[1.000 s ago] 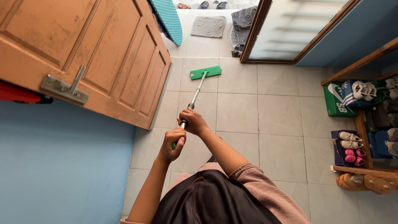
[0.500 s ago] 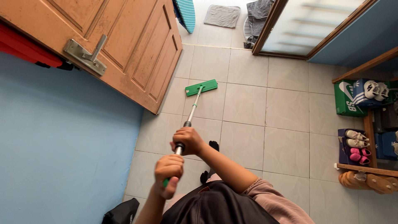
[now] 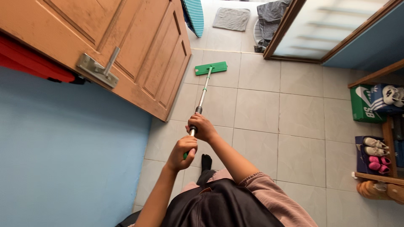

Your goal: The person mops a tiled floor in a room using a green flat mop, pushing it across different sections of the tiles.

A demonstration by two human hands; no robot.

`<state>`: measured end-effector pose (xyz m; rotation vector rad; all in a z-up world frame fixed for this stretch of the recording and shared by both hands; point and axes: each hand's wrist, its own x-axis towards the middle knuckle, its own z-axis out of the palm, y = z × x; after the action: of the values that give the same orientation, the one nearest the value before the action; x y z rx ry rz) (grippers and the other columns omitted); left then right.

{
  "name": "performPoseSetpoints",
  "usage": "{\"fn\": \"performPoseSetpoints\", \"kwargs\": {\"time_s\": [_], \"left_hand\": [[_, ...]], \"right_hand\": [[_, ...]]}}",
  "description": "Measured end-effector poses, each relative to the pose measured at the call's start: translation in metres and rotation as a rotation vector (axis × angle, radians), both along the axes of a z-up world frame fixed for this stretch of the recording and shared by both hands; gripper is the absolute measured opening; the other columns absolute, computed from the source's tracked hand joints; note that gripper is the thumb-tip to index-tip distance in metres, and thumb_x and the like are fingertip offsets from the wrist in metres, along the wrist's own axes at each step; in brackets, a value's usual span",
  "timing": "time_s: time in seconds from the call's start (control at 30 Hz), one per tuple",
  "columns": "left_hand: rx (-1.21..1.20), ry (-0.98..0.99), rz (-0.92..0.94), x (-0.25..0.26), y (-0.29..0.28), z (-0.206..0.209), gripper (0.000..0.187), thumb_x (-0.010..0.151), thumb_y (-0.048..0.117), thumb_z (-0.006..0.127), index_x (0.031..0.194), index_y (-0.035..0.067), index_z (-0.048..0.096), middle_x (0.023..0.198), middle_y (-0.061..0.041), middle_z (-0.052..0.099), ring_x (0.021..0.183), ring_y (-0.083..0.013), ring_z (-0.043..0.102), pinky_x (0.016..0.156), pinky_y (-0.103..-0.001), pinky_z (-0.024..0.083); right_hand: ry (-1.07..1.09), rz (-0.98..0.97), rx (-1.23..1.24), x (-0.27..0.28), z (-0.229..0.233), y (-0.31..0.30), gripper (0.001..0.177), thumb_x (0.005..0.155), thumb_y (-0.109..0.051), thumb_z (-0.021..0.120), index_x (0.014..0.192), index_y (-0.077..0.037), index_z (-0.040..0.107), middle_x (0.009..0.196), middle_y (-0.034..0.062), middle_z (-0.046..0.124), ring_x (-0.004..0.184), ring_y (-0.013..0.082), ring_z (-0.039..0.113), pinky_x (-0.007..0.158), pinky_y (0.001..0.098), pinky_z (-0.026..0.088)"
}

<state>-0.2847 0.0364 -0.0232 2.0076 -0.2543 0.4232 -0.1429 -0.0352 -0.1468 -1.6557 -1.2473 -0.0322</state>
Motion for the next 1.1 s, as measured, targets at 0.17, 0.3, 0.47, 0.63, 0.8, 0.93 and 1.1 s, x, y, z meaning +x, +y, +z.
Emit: {"fn": "performPoseSetpoints", "kwargs": {"time_s": [0.17, 0.3, 0.47, 0.63, 0.8, 0.93, 1.1], "left_hand": [[-0.12, -0.033, -0.114, 0.0, 0.058, 0.064, 0.028, 0.081, 0.022, 0.053, 0.061, 0.005, 0.042, 0.056, -0.01, 0.044, 0.055, -0.0262, 0.045, 0.063, -0.036, 0.041], [-0.326, -0.218, -0.083, 0.024, 0.067, 0.089, 0.039, 0.087, 0.034, 0.053, 0.06, 0.007, 0.044, 0.051, -0.005, 0.045, 0.045, -0.0197, 0.046, 0.052, -0.034, 0.039], [-0.291, -0.201, -0.102, 0.048, 0.097, 0.086, 0.043, 0.092, 0.038, 0.053, 0.063, 0.008, 0.044, 0.054, -0.005, 0.047, 0.049, -0.0206, 0.047, 0.055, -0.035, 0.038], [-0.266, -0.179, -0.179, 0.051, 0.113, 0.071, 0.043, 0.091, 0.038, 0.054, 0.063, 0.009, 0.043, 0.055, -0.005, 0.047, 0.049, -0.0213, 0.048, 0.054, -0.035, 0.036], [-0.218, -0.187, -0.242, 0.042, 0.142, 0.052, 0.04, 0.086, 0.039, 0.062, 0.068, 0.008, 0.047, 0.066, -0.005, 0.048, 0.061, -0.0234, 0.051, 0.061, -0.035, 0.039], [-0.035, -0.114, -0.213, 0.034, 0.166, 0.023, 0.04, 0.074, 0.026, 0.078, 0.064, 0.005, 0.046, 0.06, -0.007, 0.046, 0.059, -0.0272, 0.047, 0.056, -0.036, 0.037], [-0.027, -0.069, -0.089, 0.03, 0.17, -0.024, 0.021, 0.081, 0.003, 0.066, 0.068, 0.004, 0.05, 0.062, -0.011, 0.046, 0.06, -0.0276, 0.05, 0.061, -0.038, 0.043]], "right_hand": [[0.092, 0.025, 0.105, -0.014, 0.049, 0.049, 0.024, 0.081, -0.01, 0.073, 0.069, -0.007, 0.053, 0.066, 0.0115, 0.054, 0.066, 0.033, 0.057, 0.062, 0.0426, 0.05], [-0.031, 0.064, 0.274, 0.008, 0.068, 0.081, 0.032, 0.08, -0.009, 0.071, 0.063, -0.009, 0.044, 0.056, 0.0088, 0.045, 0.049, 0.0303, 0.049, 0.049, 0.0407, 0.04], [-0.065, -0.008, 0.336, 0.033, 0.058, 0.109, 0.031, 0.08, -0.007, 0.069, 0.064, -0.009, 0.043, 0.054, 0.0073, 0.043, 0.047, 0.0286, 0.046, 0.047, 0.0392, 0.038], [-0.106, -0.066, 0.319, 0.035, 0.051, 0.119, 0.032, 0.082, -0.008, 0.069, 0.064, -0.009, 0.042, 0.055, 0.0066, 0.045, 0.047, 0.0279, 0.046, 0.047, 0.0384, 0.039], [0.091, -0.127, 0.007, 0.014, 0.07, 0.117, 0.024, 0.083, -0.013, 0.078, 0.075, -0.007, 0.056, 0.074, 0.009, 0.062, 0.07, 0.0319, 0.061, 0.064, 0.041, 0.051], [0.205, -0.188, -0.042, -0.019, 0.115, 0.082, 0.039, 0.071, -0.008, 0.074, 0.11, -0.008, 0.067, 0.123, 0.0134, 0.067, 0.119, 0.0353, 0.061, 0.102, 0.0447, 0.049], [0.243, -0.26, 0.185, -0.104, 0.182, 0.048, 0.046, 0.075, -0.005, 0.062, 0.121, -0.006, 0.06, 0.134, 0.0143, 0.064, 0.134, 0.0326, 0.06, 0.115, 0.047, 0.047]]}}
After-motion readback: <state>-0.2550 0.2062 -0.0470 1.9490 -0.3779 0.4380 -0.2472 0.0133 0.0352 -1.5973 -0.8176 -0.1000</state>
